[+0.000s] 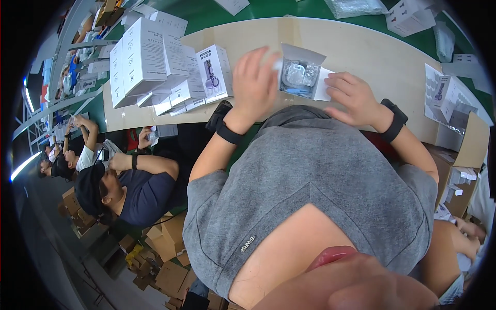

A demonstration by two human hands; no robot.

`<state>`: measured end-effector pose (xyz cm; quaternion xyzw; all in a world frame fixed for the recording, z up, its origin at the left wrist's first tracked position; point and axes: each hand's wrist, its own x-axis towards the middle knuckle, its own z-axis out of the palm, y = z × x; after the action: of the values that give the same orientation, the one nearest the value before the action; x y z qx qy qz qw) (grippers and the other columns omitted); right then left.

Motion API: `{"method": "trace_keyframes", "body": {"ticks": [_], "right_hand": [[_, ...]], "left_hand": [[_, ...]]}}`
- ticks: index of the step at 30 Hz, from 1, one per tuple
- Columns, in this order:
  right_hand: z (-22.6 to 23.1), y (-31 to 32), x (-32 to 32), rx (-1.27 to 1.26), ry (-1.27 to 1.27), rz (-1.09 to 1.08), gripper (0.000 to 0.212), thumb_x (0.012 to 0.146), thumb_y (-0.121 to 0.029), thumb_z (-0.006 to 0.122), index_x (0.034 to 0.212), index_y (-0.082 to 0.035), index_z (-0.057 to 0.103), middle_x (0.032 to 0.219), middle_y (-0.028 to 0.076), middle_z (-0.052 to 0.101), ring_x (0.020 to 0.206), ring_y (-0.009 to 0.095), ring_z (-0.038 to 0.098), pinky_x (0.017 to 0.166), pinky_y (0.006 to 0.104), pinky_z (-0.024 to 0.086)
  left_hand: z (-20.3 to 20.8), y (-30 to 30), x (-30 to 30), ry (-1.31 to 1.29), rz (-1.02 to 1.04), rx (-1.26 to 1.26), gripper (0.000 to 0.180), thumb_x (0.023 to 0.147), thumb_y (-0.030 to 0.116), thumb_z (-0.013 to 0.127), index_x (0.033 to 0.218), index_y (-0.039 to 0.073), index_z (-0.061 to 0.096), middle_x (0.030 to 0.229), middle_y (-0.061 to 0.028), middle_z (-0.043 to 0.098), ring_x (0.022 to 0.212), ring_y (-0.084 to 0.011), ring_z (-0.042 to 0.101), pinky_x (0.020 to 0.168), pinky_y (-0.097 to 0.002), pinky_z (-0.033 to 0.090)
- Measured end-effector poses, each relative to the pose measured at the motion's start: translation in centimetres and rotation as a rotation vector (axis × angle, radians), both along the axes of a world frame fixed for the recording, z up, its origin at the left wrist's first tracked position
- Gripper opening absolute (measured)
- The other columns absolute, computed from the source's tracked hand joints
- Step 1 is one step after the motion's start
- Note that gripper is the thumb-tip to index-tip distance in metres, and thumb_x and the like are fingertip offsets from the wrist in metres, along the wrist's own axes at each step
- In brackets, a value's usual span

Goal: The person packages handheld fans by hand, placing each fan and its charging cable into a box. They then fold the box flaps closed and set the completed package aside on the table before repeating the process.

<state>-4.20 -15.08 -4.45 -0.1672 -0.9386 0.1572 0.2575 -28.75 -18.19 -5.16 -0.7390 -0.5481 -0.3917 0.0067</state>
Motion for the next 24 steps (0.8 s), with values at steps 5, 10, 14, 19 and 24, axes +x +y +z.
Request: {"method": "trace_keyframes", "body": {"ticks": [5,10,14,19,24], "right_hand": [[0.2,-0.5,-0.8,0.05,-0.08,-0.033,0.024,0.066,-0.007,0.062,0.088,-0.001,0.055,0.094,0.011,0.055,0.083,0.026,0.055,0.068,0.0334,0.047],[3.0,-0.5,-4.1,0.127,-0.138,-0.005,0.023,0.065,-0.003,0.058,0.088,0.0,0.056,0.093,0.011,0.056,0.079,0.025,0.055,0.063,0.0317,0.047],[3.9,0.0,-5.9,0.136,-0.303,0.061,0.02,0.066,-0.004,0.056,0.086,-0.001,0.055,0.083,0.013,0.058,0.073,0.025,0.057,0.059,0.0325,0.047],[5.1,-1.2,-9.2,0.17,-0.534,0.038,0.022,0.065,-0.005,0.057,0.086,-0.001,0.053,0.064,0.011,0.058,0.061,0.026,0.06,0.053,0.0352,0.047],[4.3,-1.7,-11.7,0.197,-0.581,0.155,0.024,0.064,-0.006,0.058,0.087,-0.002,0.054,0.056,0.007,0.056,0.055,0.028,0.059,0.051,0.0352,0.046]], "left_hand": [[2.0,-1.7,2.2,0.255,-0.321,-0.077,0.027,0.074,0.017,0.061,0.099,0.007,0.059,0.106,-0.0078,0.055,0.108,-0.0262,0.046,0.096,-0.0478,0.028],[1.9,-3.2,1.0,0.333,-0.297,-0.039,0.024,0.073,0.018,0.061,0.095,0.008,0.059,0.096,-0.005,0.056,0.105,-0.023,0.047,0.098,-0.0533,0.022],[1.7,-4.6,-1.3,0.377,-0.327,-0.018,0.02,0.071,0.017,0.061,0.089,0.009,0.059,0.087,-0.0032,0.054,0.099,-0.0211,0.048,0.098,-0.0543,0.022],[1.9,-6.1,-2.6,0.297,-0.193,0.004,0.014,0.068,0.012,0.058,0.082,0.009,0.058,0.081,-0.002,0.051,0.091,-0.0196,0.049,0.098,-0.0546,0.022],[1.8,-7.0,-4.3,0.376,-0.203,0.005,0.01,0.067,0.011,0.056,0.077,0.009,0.057,0.085,-0.0019,0.053,0.096,-0.0208,0.049,0.099,-0.0549,0.021]]}}
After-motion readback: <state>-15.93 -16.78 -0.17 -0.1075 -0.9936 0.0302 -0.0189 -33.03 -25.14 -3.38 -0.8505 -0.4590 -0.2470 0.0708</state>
